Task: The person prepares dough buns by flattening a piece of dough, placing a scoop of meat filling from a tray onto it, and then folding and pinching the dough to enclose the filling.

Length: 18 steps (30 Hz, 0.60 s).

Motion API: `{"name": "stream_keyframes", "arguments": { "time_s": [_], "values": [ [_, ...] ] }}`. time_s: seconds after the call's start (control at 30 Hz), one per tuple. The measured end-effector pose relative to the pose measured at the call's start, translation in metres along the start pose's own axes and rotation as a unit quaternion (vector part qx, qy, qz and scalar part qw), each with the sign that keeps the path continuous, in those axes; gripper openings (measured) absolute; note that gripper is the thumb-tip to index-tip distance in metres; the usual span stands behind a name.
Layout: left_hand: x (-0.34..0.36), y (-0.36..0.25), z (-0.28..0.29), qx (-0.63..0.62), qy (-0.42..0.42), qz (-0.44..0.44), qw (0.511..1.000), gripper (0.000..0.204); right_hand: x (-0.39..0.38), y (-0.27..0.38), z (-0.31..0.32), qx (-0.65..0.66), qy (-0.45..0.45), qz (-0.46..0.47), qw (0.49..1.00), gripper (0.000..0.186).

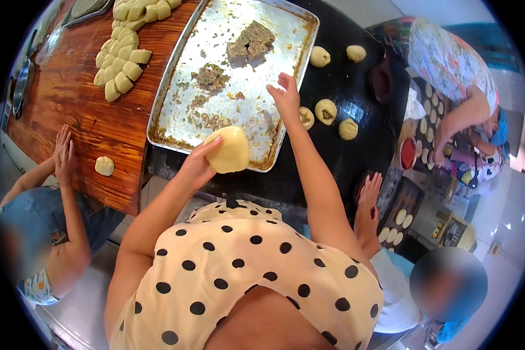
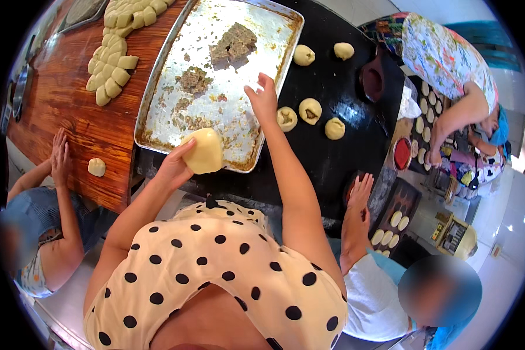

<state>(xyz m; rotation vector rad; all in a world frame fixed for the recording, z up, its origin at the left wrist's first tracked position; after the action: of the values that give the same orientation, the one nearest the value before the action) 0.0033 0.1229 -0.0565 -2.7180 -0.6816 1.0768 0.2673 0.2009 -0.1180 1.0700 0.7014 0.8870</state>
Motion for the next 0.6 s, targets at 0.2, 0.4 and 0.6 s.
{"name": "stream_keyframes", "arguments": {
  "time_s": [0.2,0.4,0.6],
  "values": [
    [-0.037,-0.012,0.029,-0.012,-0.073,-0.047,0.996,0.046,0.092,-0.023,-0.068,-0.117,-0.041,0.028,0.992,0.087],
    [-0.044,-0.011,0.051,-0.043,-0.139,-0.082,0.986,0.044,0.082,-0.009,-0.089,-0.209,-0.130,0.053,0.968,0.071],
    [-0.029,-0.026,0.038,0.032,-0.139,-0.096,0.985,0.047,0.080,-0.009,-0.079,-0.196,-0.158,0.038,0.967,0.064]
  ]
}}
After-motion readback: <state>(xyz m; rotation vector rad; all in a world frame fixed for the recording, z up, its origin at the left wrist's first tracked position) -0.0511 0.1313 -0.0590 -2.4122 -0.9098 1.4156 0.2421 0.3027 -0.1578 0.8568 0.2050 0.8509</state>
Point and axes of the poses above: each hand's wrist, its own x-axis towards the middle knuckle, its own z-axis out of the back of the hand, y = z × x, the point moved 7 cm from there along x, towards the middle knuckle, and after that the axes turned 1 degree about -y, right-handed, at the moved point
